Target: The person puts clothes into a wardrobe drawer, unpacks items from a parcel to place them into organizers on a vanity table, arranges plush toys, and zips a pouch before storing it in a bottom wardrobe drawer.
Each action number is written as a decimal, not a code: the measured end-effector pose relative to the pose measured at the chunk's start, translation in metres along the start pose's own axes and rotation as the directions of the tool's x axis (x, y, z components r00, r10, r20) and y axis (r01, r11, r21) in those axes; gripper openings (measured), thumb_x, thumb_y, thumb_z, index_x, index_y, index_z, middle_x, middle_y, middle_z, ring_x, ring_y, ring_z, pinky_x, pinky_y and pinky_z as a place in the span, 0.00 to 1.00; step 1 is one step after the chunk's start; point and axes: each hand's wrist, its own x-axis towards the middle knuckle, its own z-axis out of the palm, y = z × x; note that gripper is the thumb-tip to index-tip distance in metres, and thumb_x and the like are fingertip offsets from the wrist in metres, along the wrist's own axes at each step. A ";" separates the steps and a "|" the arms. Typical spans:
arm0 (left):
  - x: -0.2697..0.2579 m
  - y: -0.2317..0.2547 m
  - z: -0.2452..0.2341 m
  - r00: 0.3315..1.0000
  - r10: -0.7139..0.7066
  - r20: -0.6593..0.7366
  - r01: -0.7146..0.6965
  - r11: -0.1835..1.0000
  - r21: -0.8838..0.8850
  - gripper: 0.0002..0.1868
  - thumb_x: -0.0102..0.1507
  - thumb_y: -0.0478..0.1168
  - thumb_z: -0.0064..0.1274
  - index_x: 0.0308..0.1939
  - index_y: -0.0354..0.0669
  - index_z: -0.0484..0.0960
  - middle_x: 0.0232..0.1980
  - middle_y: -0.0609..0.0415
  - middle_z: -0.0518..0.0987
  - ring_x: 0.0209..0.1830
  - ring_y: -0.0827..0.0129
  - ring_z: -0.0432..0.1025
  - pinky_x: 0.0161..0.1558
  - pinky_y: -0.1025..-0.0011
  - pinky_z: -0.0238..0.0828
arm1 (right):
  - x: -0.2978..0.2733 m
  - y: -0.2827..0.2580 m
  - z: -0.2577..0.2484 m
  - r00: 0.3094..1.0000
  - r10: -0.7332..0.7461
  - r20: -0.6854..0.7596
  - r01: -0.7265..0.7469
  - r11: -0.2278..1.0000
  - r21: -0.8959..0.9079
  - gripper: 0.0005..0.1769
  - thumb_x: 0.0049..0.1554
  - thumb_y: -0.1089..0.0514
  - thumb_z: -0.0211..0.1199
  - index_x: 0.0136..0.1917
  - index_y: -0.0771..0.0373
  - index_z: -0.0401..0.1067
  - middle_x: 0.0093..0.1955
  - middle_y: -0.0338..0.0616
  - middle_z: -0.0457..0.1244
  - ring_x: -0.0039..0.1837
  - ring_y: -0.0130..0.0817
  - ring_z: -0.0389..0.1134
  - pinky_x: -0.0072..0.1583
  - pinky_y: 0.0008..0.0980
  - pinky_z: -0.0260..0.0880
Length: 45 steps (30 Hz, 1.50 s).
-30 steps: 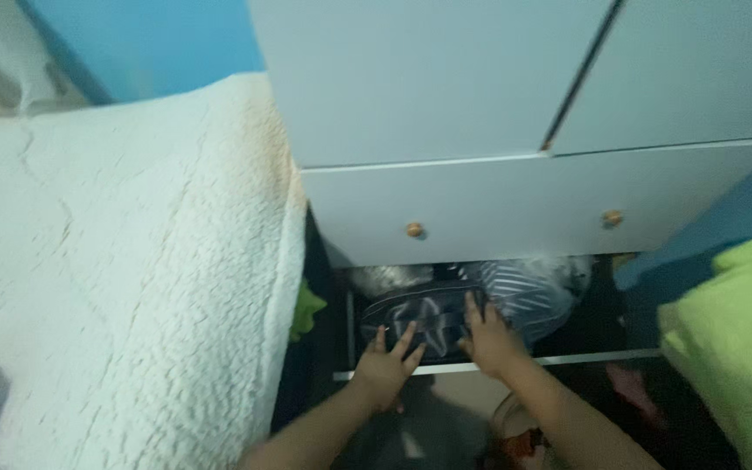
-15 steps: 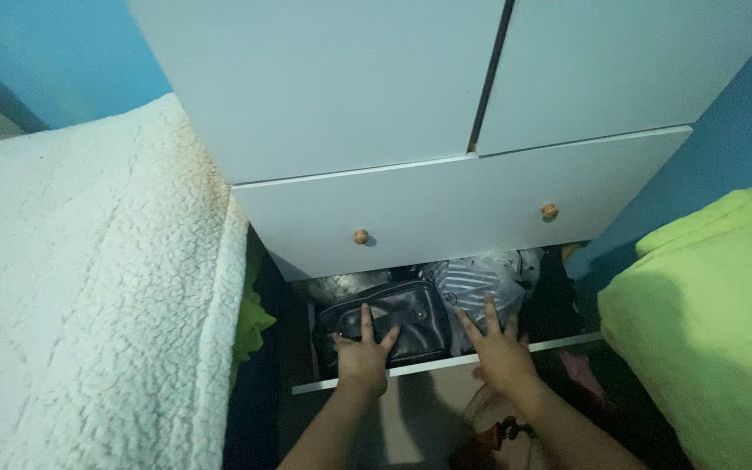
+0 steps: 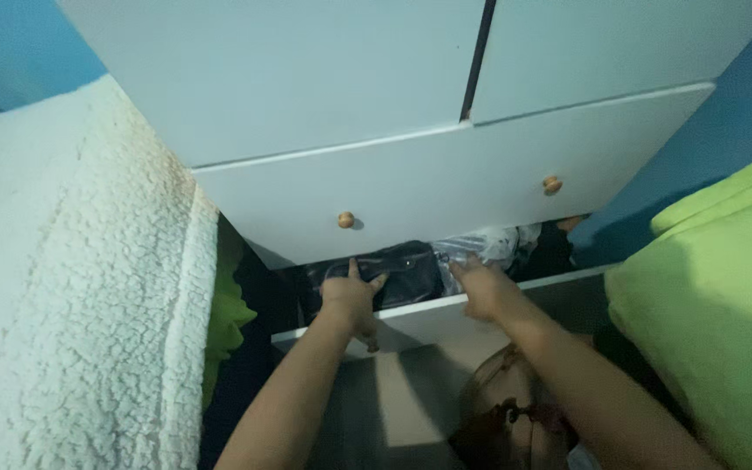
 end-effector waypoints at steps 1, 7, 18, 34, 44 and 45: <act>0.002 0.002 -0.001 0.999 -0.027 0.019 0.026 0.999 0.033 0.74 0.45 0.67 0.74 0.83 0.77 0.36 0.85 0.37 0.33 0.81 0.40 0.50 0.70 0.42 0.61 | 0.004 -0.002 0.000 1.000 0.011 0.029 -0.010 1.000 -0.027 0.51 0.54 0.61 0.71 0.82 0.47 0.47 0.84 0.49 0.42 0.80 0.52 0.50 0.76 0.42 0.58; 0.014 -0.011 0.002 0.998 0.037 -0.042 -0.039 0.997 -0.059 0.70 0.47 0.58 0.72 0.83 0.78 0.38 0.85 0.38 0.34 0.84 0.45 0.44 0.71 0.39 0.58 | 0.022 0.007 0.005 0.993 -0.113 0.022 0.115 0.985 -0.130 0.59 0.49 0.53 0.78 0.83 0.54 0.44 0.80 0.55 0.47 0.77 0.50 0.55 0.76 0.44 0.58; 0.019 -0.012 0.019 0.993 -0.077 -0.089 0.055 0.972 -0.227 0.63 0.50 0.50 0.65 0.81 0.86 0.41 0.87 0.48 0.35 0.80 0.34 0.51 0.72 0.38 0.54 | -0.017 -0.023 -0.007 0.994 0.110 0.009 -0.109 0.991 -0.079 0.51 0.57 0.58 0.70 0.83 0.39 0.43 0.86 0.44 0.38 0.83 0.55 0.44 0.79 0.60 0.45; 0.020 -0.016 0.021 0.995 -0.061 -0.075 0.027 0.920 -0.392 0.72 0.44 0.46 0.74 0.81 0.83 0.39 0.85 0.43 0.24 0.79 0.17 0.27 0.73 0.27 0.33 | 0.014 -0.054 -0.022 0.976 -0.201 0.087 0.198 0.979 0.041 0.68 0.44 0.55 0.75 0.84 0.58 0.31 0.87 0.43 0.30 0.87 0.40 0.29 0.81 0.54 0.30; 0.018 -0.013 0.036 0.969 -0.175 -0.172 0.094 0.912 -0.398 0.60 0.48 0.52 0.65 0.79 0.92 0.48 0.86 0.50 0.32 0.81 0.23 0.31 0.74 0.28 0.32 | -0.029 0.040 0.042 0.899 0.205 -0.388 -0.126 0.967 0.220 0.45 0.51 0.39 0.73 0.71 0.66 0.63 0.66 0.54 0.64 0.68 0.41 0.66 0.68 0.42 0.68; 0.012 -0.013 0.039 0.975 -0.158 -0.159 0.093 0.930 -0.355 0.59 0.50 0.58 0.67 0.79 0.87 0.47 0.86 0.49 0.33 0.81 0.26 0.32 0.75 0.30 0.33 | -0.021 0.058 0.051 0.912 0.351 -0.211 -0.187 0.815 0.548 0.37 0.54 0.37 0.70 0.61 0.71 0.71 0.57 0.57 0.68 0.58 0.45 0.72 0.60 0.43 0.74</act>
